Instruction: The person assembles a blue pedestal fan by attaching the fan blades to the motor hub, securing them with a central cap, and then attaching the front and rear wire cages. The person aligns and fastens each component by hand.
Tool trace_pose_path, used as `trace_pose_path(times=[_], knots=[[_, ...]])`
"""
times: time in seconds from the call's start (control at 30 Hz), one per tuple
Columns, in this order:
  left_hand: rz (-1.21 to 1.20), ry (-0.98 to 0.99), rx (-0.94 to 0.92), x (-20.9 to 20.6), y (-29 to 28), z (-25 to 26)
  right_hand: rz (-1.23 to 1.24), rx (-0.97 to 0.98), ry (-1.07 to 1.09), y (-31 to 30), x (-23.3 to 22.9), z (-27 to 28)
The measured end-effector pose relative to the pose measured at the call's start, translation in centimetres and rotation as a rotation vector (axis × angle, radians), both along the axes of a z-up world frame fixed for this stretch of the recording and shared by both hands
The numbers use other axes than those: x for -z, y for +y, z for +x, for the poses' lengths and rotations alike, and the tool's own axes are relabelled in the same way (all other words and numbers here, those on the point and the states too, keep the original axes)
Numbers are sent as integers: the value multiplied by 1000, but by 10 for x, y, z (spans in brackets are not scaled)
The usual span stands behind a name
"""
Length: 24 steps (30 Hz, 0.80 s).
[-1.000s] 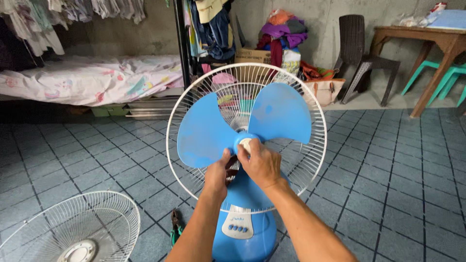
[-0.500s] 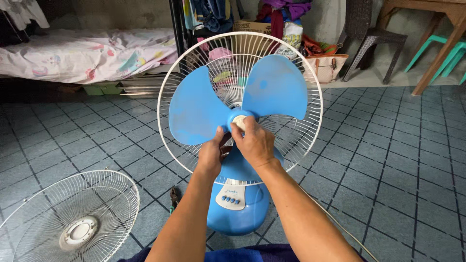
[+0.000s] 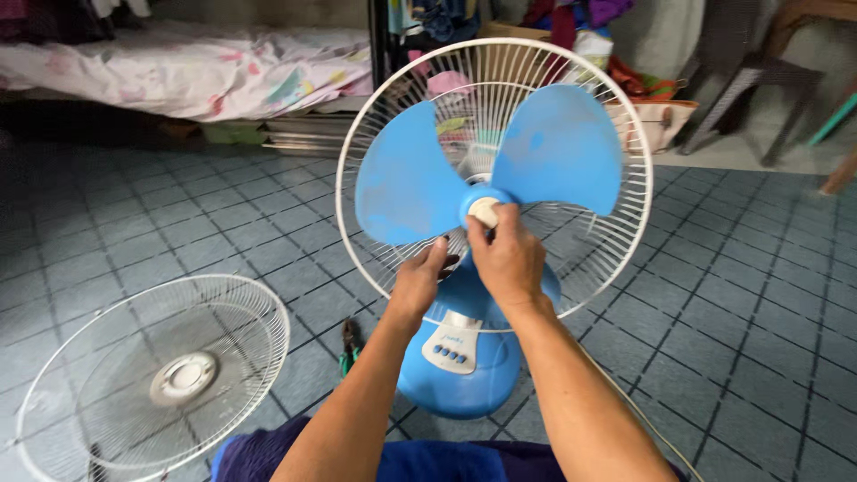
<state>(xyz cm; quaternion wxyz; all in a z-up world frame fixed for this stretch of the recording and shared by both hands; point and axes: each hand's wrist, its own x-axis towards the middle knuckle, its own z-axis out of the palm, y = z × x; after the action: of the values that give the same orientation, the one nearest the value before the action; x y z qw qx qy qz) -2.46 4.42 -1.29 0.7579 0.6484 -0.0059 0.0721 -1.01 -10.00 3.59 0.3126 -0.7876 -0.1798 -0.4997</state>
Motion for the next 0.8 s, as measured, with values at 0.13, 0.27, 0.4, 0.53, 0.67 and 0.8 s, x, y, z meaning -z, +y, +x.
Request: trace_pose_path(times=[0.13, 0.27, 0.4, 0.53, 0.67, 0.8], knots=[[109, -89, -65, -2, 9, -27, 76, -104, 82, 3, 2, -6], [192, -106, -72, -11, 11, -44, 134, -142, 156, 5, 4, -10], [308, -152, -94, -16, 10, -50, 197, -144, 249, 3, 4, -11], [294, -209, -98, -12, 5, -48, 178, -152, 224, 0, 7, -11], [268, -253, -109, -4, 5, -51, 170, -247, 138, 1, 14, -12], [272, -215, -140, -1, 19, -72, 159, -266, 153, 11, 17, -21]])
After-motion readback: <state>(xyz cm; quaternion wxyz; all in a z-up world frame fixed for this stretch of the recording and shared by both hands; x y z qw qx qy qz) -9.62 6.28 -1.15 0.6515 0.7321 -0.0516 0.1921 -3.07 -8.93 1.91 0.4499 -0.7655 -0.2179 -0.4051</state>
